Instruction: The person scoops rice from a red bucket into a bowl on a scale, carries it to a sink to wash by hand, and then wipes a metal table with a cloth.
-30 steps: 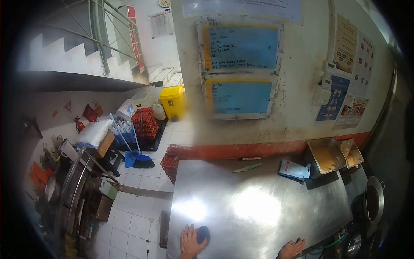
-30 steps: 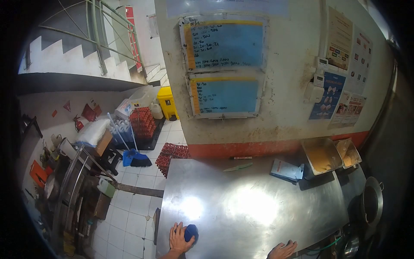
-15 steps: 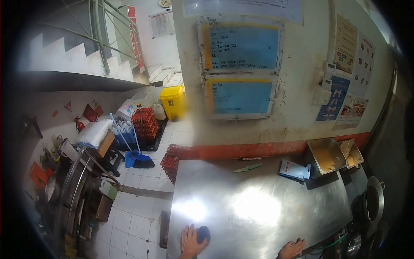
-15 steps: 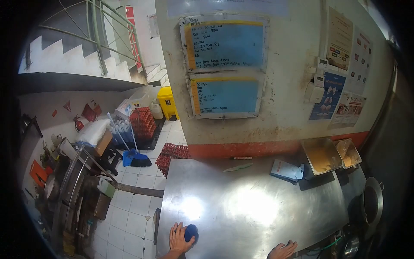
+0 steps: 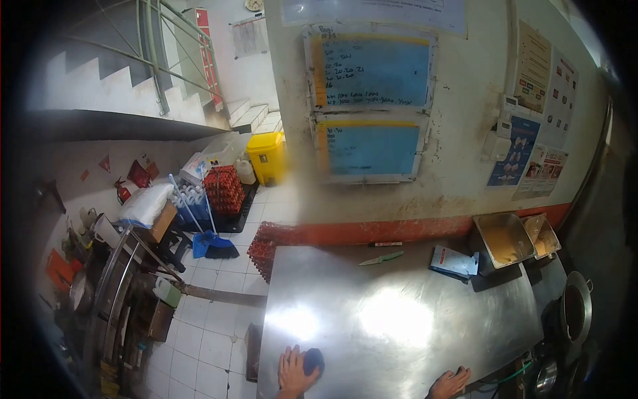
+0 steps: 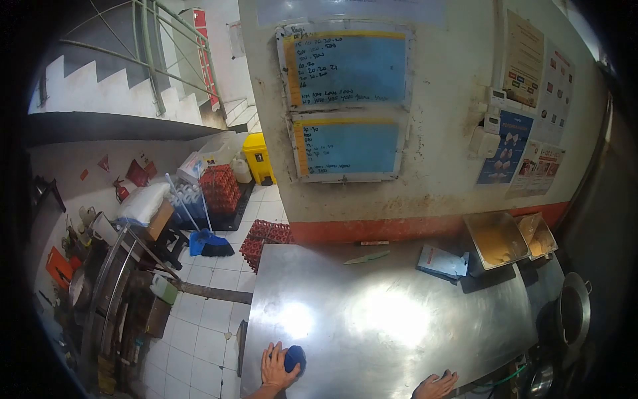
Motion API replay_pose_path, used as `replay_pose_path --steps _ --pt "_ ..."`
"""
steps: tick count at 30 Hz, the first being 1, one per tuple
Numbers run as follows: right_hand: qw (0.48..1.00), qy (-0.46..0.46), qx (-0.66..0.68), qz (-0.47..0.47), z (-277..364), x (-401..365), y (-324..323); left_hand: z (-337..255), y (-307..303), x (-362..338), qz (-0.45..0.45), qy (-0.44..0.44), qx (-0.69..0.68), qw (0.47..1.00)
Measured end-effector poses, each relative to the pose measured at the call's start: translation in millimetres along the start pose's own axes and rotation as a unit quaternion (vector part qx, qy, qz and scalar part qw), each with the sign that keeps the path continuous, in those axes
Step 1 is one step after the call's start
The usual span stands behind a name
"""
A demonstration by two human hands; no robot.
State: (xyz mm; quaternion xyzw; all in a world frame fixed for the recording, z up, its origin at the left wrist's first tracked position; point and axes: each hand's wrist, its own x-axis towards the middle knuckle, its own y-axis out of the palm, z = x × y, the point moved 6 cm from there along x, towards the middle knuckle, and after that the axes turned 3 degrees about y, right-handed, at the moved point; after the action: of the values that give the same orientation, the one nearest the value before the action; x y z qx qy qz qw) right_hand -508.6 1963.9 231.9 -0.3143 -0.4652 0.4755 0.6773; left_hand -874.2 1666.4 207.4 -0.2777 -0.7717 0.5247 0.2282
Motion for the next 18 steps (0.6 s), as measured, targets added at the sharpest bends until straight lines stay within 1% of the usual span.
replay_pose_path --steps 1,2,4,5,7,8,10,14,18 --pt "0.999 -0.024 -0.027 -0.013 2 -1 0 0 0 0 0.0 0.0 0.0 1.0" --pt "0.999 -0.024 -0.027 -0.013 2 -1 0 0 0 -1 0.0 0.0 0.005 1.0" --pt "1.0 0.006 -0.001 -0.001 3 0 -3 0 0 -1 0.0 0.001 0.009 1.0" --pt "1.0 0.006 0.0 -0.002 7 1 -7 -1 -1 -1 0.0 -0.001 0.004 1.0" --pt "0.998 0.043 0.033 0.029 10 3 -11 -1 -1 0 0.0 -0.003 -0.001 1.0" --pt "0.998 0.043 0.033 0.029 10 2 -11 -1 -1 0 0.0 -0.004 -0.003 1.0" --pt "1.0 -0.005 -0.017 -0.008 16 1 -15 0 0 0 0.0 -0.004 -0.005 1.0" --pt "1.0 -0.001 0.012 -0.007 9 2 -9 0 0 0 -0.009 0.002 0.003 1.0" --pt "0.999 0.032 0.036 0.006 9 3 -10 1 1 0 -0.009 0.005 0.002 1.0"
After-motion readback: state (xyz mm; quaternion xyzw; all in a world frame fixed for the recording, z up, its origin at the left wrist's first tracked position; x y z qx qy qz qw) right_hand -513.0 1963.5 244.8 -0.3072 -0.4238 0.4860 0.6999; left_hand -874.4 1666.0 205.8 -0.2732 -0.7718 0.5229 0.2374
